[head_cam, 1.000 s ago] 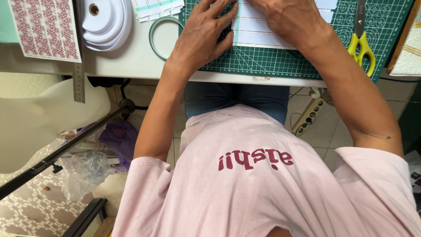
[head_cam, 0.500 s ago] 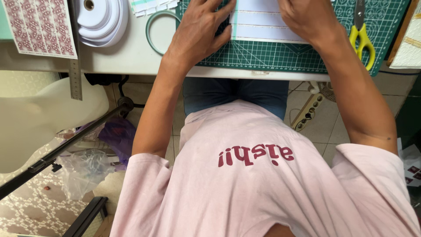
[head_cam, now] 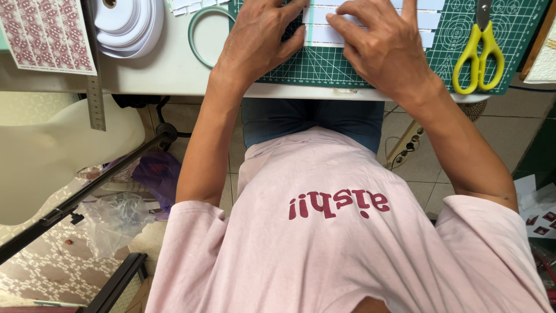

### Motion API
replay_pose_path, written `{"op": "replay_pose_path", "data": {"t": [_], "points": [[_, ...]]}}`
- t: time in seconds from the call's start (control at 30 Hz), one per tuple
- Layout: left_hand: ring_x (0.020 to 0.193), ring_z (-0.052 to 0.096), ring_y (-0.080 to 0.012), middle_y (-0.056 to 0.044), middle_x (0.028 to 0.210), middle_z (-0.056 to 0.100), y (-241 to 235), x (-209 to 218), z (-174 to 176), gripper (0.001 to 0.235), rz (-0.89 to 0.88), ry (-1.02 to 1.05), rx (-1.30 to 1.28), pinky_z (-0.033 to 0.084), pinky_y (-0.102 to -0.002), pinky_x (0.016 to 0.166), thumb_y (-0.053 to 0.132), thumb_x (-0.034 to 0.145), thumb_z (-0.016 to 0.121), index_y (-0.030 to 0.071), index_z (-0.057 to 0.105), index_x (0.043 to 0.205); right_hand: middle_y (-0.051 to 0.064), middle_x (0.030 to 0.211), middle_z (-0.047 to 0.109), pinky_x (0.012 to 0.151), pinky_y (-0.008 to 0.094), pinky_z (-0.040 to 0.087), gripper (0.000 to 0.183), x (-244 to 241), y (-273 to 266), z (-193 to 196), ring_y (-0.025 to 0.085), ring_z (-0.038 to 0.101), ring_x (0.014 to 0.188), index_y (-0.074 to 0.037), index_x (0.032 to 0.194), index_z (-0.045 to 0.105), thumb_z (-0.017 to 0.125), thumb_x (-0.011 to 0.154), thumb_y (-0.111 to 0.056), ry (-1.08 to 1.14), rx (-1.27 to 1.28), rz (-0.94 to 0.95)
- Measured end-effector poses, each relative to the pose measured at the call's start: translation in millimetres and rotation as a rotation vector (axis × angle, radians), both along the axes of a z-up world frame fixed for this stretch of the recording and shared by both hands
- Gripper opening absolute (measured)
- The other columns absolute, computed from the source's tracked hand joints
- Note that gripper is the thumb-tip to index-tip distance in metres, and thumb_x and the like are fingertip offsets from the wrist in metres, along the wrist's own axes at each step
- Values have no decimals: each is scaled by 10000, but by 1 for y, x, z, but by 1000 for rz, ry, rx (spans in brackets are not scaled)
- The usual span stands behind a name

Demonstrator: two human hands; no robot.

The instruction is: The person places patterned paper strips on a cutting mat, then uses scissors to cut a roll of green tape and applies it to the edges of the paper strips. The person smooths the tape down and continues applying tape to multiple strips.

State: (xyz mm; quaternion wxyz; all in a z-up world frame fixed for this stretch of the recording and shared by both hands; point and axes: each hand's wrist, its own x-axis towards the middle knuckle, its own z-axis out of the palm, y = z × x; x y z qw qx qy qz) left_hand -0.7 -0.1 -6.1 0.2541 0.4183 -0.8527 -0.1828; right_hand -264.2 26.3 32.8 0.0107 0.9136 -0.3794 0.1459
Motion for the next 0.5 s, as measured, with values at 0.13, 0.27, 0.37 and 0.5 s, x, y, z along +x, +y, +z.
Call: {"op": "replay_pose_path", "data": {"t": [0.13,0.27,0.37,0.5], "points": [[1102,633,-296,-122,1185,689,1,0,-1,389,8,-9,9,489,-457,990,222,982,793,58,693,1320,-12,1223,669,1059,478,395,317,6,-6,-6,150,618,1156,-118,1280,708,761,967,-100,9,-25,25],[1064,635,-303,-129,1145,687,0,-1,0,425,6,-17,-9,494,-463,961,216,965,794,50,687,1341,-38,1185,658,985,434,398,291,11,-15,-10,139,613,1118,-126,1271,689,720,985,-88,-4,-43,44],[1060,643,-299,-127,1160,688,-1,0,-1,394,2,9,20,499,-459,954,212,973,792,57,687,1319,-36,1140,659,926,414,401,301,14,-19,-11,145,616,1082,-142,1291,715,702,994,-94,-14,-54,55],[1066,646,-294,-115,1173,688,-1,1,-6,384,-3,11,17,501,-456,963,211,982,795,58,685,1317,-18,1129,657,900,354,430,211,15,-24,-13,150,620,1068,-141,1209,697,659,1012,-72,-29,-62,72]]}}
